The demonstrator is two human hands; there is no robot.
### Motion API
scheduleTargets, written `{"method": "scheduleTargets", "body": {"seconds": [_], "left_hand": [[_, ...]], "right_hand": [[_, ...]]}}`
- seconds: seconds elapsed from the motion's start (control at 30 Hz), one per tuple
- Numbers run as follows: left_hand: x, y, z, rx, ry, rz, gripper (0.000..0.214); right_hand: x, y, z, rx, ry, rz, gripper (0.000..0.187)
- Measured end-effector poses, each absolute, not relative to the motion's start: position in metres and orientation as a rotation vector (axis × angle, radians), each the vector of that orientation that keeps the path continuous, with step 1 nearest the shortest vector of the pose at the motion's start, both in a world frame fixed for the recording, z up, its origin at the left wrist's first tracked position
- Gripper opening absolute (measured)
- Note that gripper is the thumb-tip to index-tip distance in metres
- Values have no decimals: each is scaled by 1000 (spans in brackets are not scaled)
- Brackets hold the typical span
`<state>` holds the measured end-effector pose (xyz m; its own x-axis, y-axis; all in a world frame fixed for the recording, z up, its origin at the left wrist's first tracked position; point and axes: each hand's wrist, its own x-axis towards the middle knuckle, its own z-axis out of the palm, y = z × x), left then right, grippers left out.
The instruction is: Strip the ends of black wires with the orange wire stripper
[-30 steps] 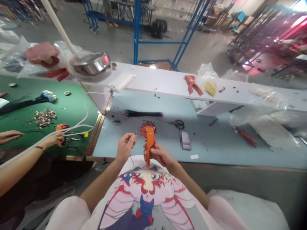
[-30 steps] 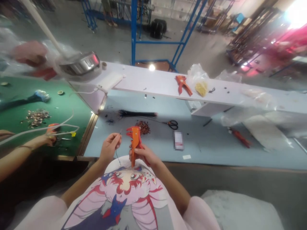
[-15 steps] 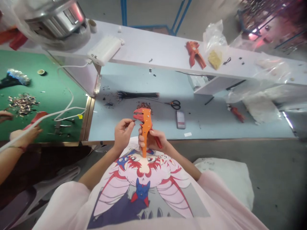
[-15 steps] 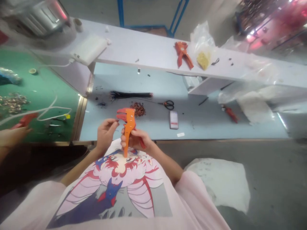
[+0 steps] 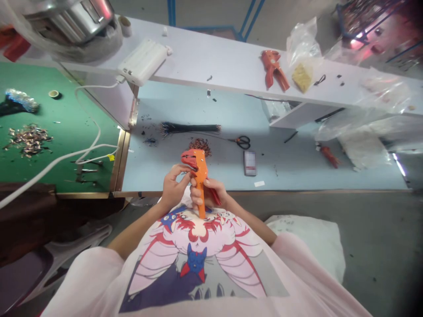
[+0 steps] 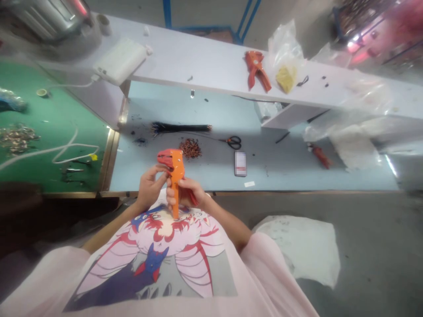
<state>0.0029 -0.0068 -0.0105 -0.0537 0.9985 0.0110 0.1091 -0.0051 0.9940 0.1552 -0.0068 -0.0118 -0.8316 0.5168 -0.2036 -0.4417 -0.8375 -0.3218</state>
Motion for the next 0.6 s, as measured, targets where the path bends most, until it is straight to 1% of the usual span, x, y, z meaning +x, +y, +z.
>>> {"method": "scheduleTargets", "body": {"seconds": [0.23,0.6], "left_hand": [[4,-4,-8,1299,1324,1167,10],[6,-1,-6,1252,1354,1128,7]], "right_hand": [[158,-5,-15,-423,-425,2572,20],[158,-5,-19,-474,-357,2580,27]]}}
